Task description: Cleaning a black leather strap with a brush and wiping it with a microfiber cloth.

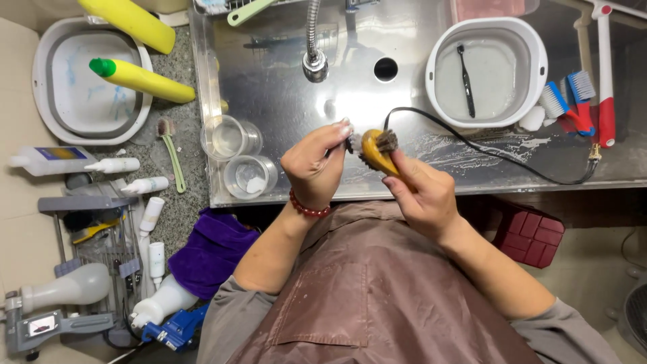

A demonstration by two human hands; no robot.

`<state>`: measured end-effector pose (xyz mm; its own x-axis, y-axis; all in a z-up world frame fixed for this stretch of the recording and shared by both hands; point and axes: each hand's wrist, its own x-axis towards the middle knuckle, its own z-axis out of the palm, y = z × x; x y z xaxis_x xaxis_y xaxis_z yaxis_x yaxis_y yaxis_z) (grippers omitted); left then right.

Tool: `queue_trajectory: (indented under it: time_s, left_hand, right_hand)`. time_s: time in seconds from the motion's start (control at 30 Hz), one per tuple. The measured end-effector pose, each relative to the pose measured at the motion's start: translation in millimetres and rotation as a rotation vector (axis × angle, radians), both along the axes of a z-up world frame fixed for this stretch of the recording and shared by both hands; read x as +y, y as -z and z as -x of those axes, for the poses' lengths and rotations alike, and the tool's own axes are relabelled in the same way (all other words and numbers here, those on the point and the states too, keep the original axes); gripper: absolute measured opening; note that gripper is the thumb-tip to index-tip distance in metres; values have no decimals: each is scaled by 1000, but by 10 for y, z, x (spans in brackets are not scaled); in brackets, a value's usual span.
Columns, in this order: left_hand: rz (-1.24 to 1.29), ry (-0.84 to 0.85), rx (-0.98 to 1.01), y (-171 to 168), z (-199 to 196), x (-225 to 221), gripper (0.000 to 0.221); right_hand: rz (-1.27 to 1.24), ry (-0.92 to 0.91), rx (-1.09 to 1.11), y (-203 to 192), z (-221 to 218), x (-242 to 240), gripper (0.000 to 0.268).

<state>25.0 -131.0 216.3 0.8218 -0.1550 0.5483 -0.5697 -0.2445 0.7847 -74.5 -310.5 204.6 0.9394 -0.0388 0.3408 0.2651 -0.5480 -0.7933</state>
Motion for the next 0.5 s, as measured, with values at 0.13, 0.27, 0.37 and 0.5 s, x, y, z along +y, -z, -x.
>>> queue_trajectory:
  time_s: [0.13,0.27,0.37,0.5]
  left_hand:
    - [52,-4,113,161,105,-20,17]
    - [212,-35,298,197,30,8,18]
    - [231,-18,305,224,105,-8,15]
    - [254,-41,317,244,81,55,12]
  right_hand:
    - [-4,-21,-22,-80,-83,92,48]
    - [51,-30,-36,-63,-83,129,52]
    - [74,-19,-36,-169,-145,148,52]
    - [91,-7,-29,-151,-64,194,51]
